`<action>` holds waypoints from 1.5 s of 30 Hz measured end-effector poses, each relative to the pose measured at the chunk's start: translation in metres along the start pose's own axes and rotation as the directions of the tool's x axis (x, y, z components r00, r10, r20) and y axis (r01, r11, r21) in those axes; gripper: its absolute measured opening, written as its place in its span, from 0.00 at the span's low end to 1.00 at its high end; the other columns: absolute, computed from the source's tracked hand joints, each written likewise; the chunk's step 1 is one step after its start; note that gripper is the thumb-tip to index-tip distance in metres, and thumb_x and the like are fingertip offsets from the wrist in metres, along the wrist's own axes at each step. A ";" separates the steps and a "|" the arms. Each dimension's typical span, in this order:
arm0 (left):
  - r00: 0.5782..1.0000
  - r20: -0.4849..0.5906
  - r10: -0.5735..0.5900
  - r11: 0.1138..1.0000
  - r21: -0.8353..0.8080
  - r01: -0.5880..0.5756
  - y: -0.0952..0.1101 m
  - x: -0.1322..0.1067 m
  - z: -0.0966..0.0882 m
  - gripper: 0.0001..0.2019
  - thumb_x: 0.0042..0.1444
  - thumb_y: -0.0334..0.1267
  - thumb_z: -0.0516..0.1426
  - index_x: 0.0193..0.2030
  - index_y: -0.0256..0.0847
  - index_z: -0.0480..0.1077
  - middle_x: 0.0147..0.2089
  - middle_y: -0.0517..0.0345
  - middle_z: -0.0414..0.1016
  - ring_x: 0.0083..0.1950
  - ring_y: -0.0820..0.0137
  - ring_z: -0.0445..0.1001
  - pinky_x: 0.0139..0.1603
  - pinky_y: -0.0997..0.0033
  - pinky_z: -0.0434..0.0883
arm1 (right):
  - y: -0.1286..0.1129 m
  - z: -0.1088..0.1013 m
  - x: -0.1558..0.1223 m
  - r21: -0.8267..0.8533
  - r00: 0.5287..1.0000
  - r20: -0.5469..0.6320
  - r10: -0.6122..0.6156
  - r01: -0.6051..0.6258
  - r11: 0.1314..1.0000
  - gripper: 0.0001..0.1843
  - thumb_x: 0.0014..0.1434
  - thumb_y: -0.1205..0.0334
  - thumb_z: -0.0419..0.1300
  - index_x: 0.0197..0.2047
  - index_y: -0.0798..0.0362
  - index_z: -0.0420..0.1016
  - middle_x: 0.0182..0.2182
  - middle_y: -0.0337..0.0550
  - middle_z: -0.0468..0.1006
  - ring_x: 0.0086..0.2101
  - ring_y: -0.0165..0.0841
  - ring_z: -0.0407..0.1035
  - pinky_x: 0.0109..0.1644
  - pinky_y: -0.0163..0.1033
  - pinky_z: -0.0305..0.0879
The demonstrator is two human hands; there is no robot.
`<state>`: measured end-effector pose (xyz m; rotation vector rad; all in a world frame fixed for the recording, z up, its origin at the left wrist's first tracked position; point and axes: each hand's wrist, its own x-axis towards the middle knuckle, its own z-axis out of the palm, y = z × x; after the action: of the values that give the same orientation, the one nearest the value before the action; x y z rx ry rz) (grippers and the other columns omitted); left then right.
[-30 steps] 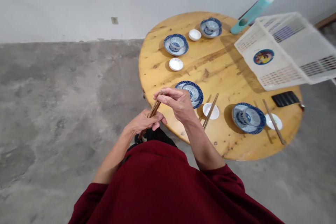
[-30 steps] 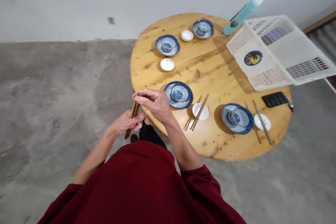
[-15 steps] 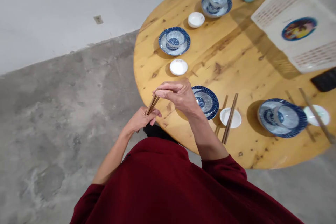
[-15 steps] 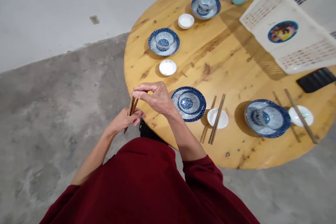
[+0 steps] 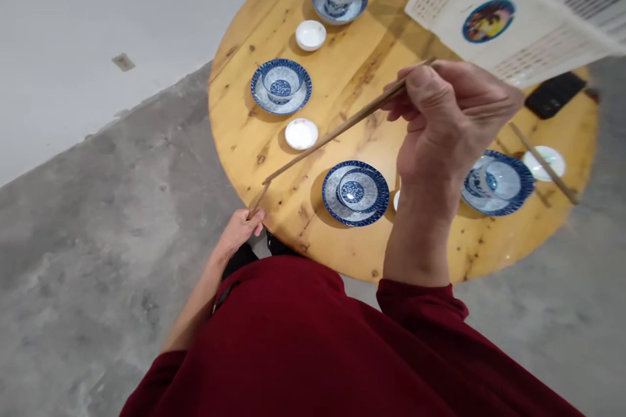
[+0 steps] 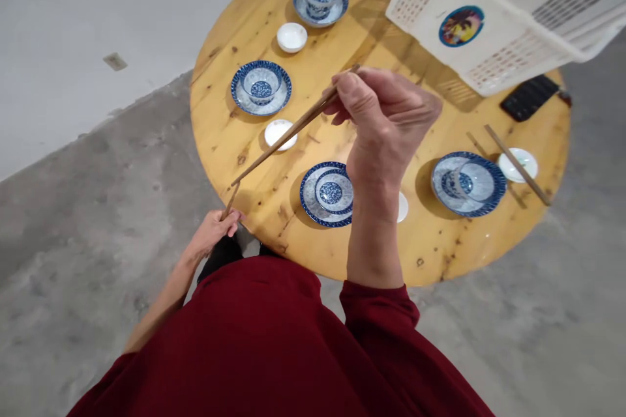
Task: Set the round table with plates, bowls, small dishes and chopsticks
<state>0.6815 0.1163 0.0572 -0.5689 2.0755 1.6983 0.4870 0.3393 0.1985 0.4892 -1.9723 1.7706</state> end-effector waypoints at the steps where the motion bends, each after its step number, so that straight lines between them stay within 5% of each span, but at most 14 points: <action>1: 1.000 -0.017 -0.010 1.000 -0.006 0.009 -0.002 0.004 -0.005 0.25 0.60 0.62 0.54 0.31 0.39 0.73 0.18 0.64 0.62 0.24 0.72 0.60 0.31 0.72 0.59 | -0.002 0.001 -0.003 -0.007 0.999 -0.037 -0.014 0.014 1.000 0.08 0.65 0.56 0.67 0.35 0.50 0.82 0.27 0.40 0.78 0.25 0.30 0.72 0.28 0.38 0.69; 6: 1.000 -0.015 -0.005 1.000 0.030 0.006 0.002 0.026 -0.036 0.25 0.59 0.62 0.54 0.37 0.38 0.75 0.18 0.66 0.61 0.23 0.73 0.56 0.29 0.71 0.56 | -0.009 0.021 -0.022 -0.082 0.989 -0.145 0.017 -0.029 0.996 0.07 0.64 0.61 0.66 0.33 0.52 0.80 0.25 0.38 0.77 0.24 0.29 0.71 0.28 0.38 0.71; 12: 0.997 0.045 0.056 0.988 0.139 -0.062 0.002 0.056 -0.087 0.21 0.60 0.55 0.54 0.32 0.38 0.75 0.19 0.63 0.65 0.24 0.73 0.60 0.31 0.73 0.59 | -0.012 0.033 -0.023 -0.236 0.950 -0.309 -0.048 -0.028 0.971 0.09 0.67 0.54 0.65 0.36 0.48 0.80 0.28 0.39 0.75 0.27 0.32 0.73 0.33 0.40 0.72; 17: 0.998 0.035 0.045 0.985 0.167 -0.050 -0.002 0.077 -0.129 0.19 0.58 0.51 0.55 0.37 0.37 0.78 0.19 0.63 0.66 0.23 0.72 0.61 0.29 0.72 0.58 | -0.008 0.058 -0.043 -0.392 0.966 -0.257 -0.007 -0.098 0.915 0.13 0.66 0.51 0.64 0.36 0.50 0.80 0.28 0.37 0.76 0.28 0.32 0.73 0.37 0.42 0.74; 21: 0.998 0.053 0.045 0.983 0.174 -0.054 0.003 0.091 -0.150 0.18 0.59 0.50 0.54 0.37 0.37 0.78 0.19 0.63 0.65 0.24 0.71 0.61 0.30 0.72 0.59 | 0.004 0.081 -0.071 -0.491 0.984 -0.155 0.092 -0.158 0.857 0.14 0.70 0.48 0.59 0.42 0.48 0.80 0.35 0.42 0.78 0.38 0.36 0.77 0.42 0.45 0.76; 25: 0.993 0.110 0.043 0.980 0.189 -0.063 0.006 0.105 -0.158 0.17 0.58 0.48 0.54 0.36 0.37 0.78 0.18 0.63 0.65 0.24 0.71 0.61 0.30 0.71 0.59 | 0.012 0.093 -0.088 -0.591 0.982 -0.149 0.114 -0.181 0.786 0.15 0.71 0.48 0.58 0.45 0.48 0.80 0.37 0.44 0.79 0.42 0.38 0.77 0.44 0.45 0.78; 34: 0.970 0.228 0.087 0.971 0.200 -0.134 0.019 0.128 -0.160 0.19 0.59 0.51 0.55 0.37 0.37 0.79 0.18 0.63 0.65 0.24 0.71 0.61 0.31 0.71 0.59 | 0.010 0.109 -0.086 -0.554 0.948 -0.218 0.234 -0.317 0.770 0.17 0.68 0.42 0.60 0.43 0.47 0.79 0.37 0.46 0.79 0.43 0.40 0.76 0.46 0.47 0.77; 45: 0.946 0.299 0.123 0.965 0.184 -0.184 0.032 0.147 -0.150 0.25 0.56 0.58 0.54 0.40 0.35 0.78 0.19 0.65 0.64 0.24 0.72 0.59 0.30 0.71 0.56 | 0.008 0.109 -0.080 -0.636 0.961 -0.261 0.090 -0.242 0.733 0.13 0.69 0.51 0.58 0.38 0.47 0.79 0.31 0.41 0.77 0.33 0.34 0.72 0.43 0.43 0.73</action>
<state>0.5337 -0.0338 0.0314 -0.0882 2.0934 1.5104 0.5398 0.2293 0.1392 -0.1263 -2.3493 1.0112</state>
